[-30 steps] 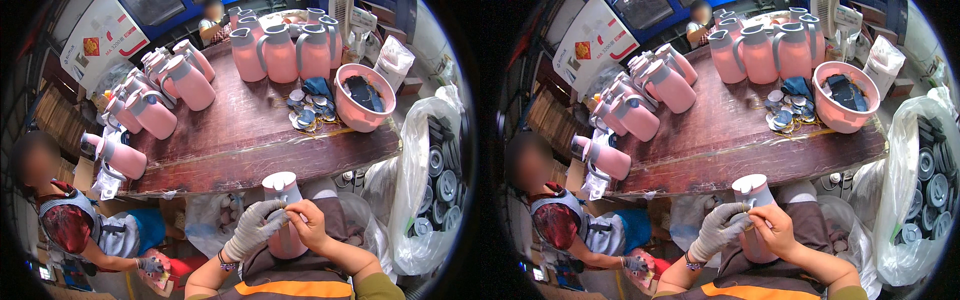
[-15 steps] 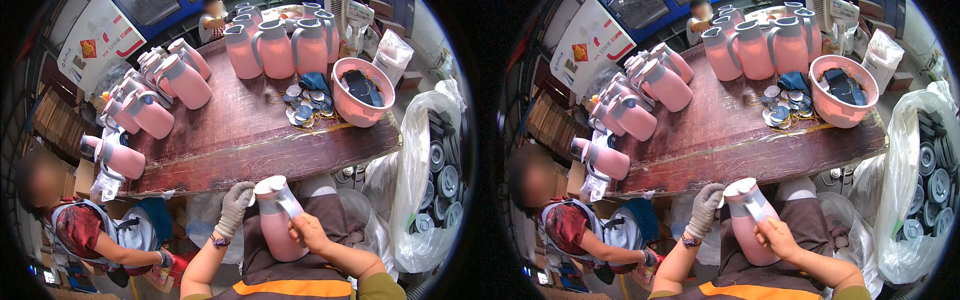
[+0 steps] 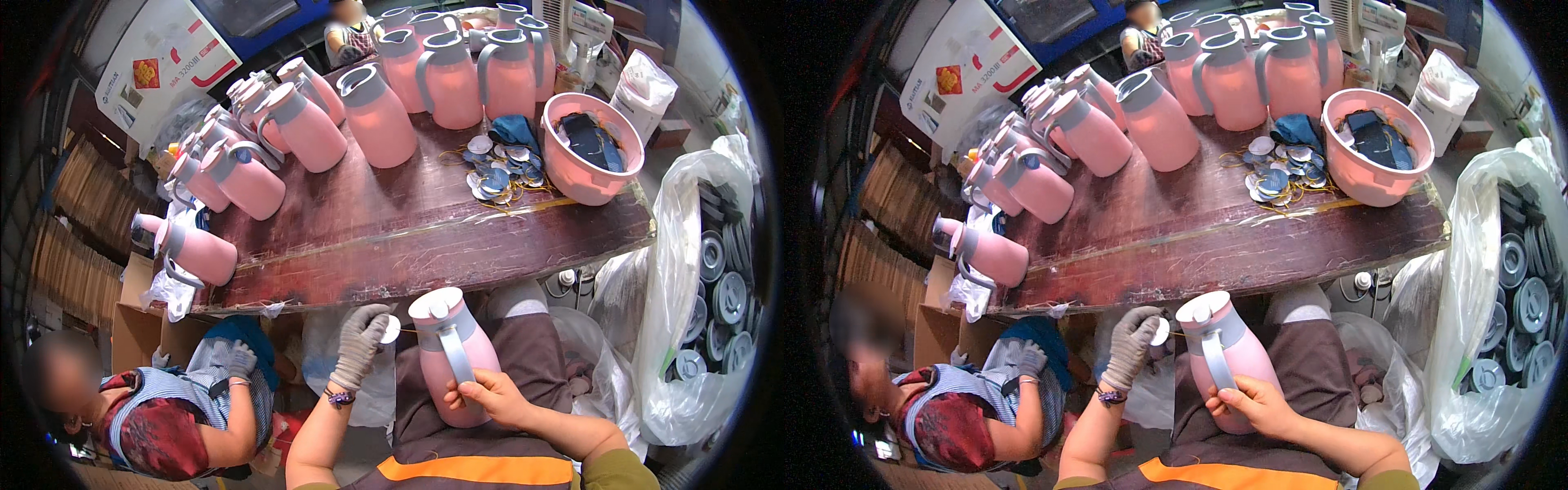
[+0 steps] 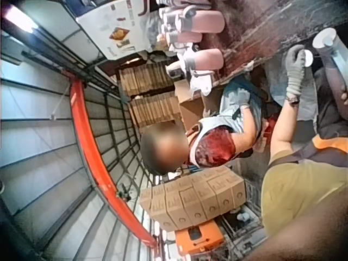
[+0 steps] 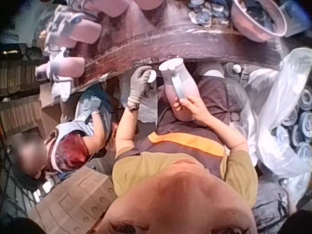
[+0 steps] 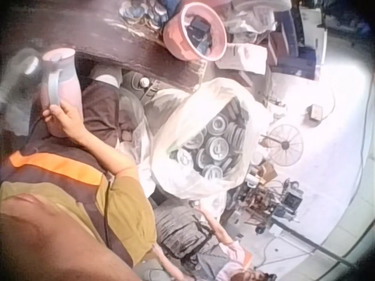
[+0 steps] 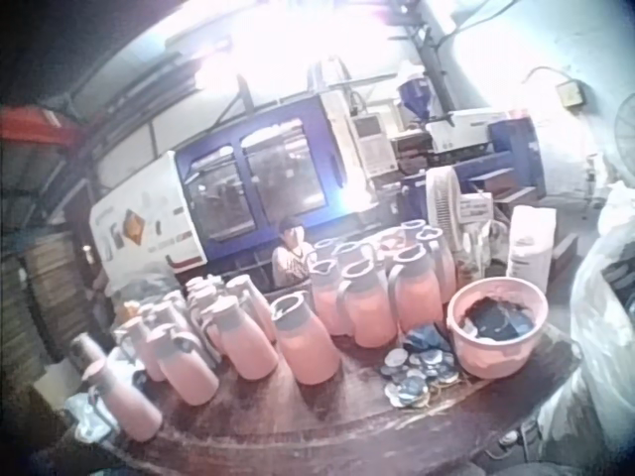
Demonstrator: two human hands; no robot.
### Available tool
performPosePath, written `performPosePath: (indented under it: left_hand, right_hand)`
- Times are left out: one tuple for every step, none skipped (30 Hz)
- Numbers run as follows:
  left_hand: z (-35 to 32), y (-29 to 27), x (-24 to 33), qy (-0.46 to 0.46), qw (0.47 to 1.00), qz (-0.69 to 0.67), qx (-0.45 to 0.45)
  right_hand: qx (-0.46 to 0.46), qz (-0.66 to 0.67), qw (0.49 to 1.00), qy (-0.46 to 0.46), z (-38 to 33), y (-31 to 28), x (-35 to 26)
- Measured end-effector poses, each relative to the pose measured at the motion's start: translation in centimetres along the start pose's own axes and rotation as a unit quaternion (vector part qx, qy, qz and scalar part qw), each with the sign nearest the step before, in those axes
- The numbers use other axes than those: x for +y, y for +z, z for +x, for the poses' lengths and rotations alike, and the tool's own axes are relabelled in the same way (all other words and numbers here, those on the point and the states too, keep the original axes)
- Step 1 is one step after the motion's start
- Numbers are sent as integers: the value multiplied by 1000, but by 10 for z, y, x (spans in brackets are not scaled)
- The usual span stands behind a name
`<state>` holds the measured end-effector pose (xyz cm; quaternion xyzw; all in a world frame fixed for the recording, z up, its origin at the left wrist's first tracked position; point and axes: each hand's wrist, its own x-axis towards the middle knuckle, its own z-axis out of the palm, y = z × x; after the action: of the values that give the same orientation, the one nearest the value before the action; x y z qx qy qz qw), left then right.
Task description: The person assembles pink kettles by attaching gray lids and inserting small circular tags with yellow strings. They handle each kettle one at a time, place the lid, insert the tag, and set the finished unit on the table. The process repeats across multiple units.
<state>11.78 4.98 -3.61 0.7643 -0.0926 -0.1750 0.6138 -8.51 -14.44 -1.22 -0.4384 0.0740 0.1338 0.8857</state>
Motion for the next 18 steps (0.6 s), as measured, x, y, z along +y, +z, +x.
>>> performPosePath:
  left_hand:
    - [0,-3,3,41,996,65,48]
    - [-1,-6,9,82,983,131,95]
    - [-5,-8,21,123,971,178,105]
    - [-18,-9,38,50,990,133,16]
    - [-38,-11,59,-28,993,89,-73]
    - [-55,-11,76,-106,980,42,-161]
    - [-61,-2,88,-146,959,23,-241]
    - [-70,9,94,-175,934,4,-312]
    - [-75,20,93,-156,934,3,-321]
    - [-80,29,90,-138,933,1,-331]
    - [-77,34,86,-152,927,-80,-333]
    - [-79,32,88,-277,887,-215,-301]
    - [-81,31,95,-205,909,-161,-326]
    - [-86,29,102,-179,918,-152,-319]
    - [-90,27,109,-152,927,-141,-312]
    - [-96,23,117,-174,930,-175,-274]
    - [-101,16,124,-195,930,-207,-233]
    - [-101,5,131,-172,949,-193,-178]
  right_hand:
    - [8,-4,1000,3,-2,0,3]
    - [16,-8,1000,5,-3,-1,4]
    - [22,-6,1000,1,-3,-2,4]
    - [28,-3,1000,-3,-4,-3,4]
    - [33,2,999,-5,-5,-2,5]
    - [26,-2,1000,-4,-7,0,8]
    - [25,-4,1000,2,-4,-1,10]
    - [13,-14,1000,3,-3,1,13]
    - [-20,-50,999,1,-3,5,18]
    - [-38,-162,986,-14,-5,9,19]
    - [-66,-275,959,-5,-7,11,16]
    - [-92,-384,919,3,-9,15,10]
    - [-97,-386,915,-66,-10,19,1]
    - [-104,-407,904,-79,-10,17,-2]
    - [-111,-427,893,-93,-11,15,-4]
    - [-118,-446,881,-107,-12,13,-5]
    - [-53,-432,883,-177,-16,20,-10]
    - [-46,-367,921,-118,-18,21,-14]
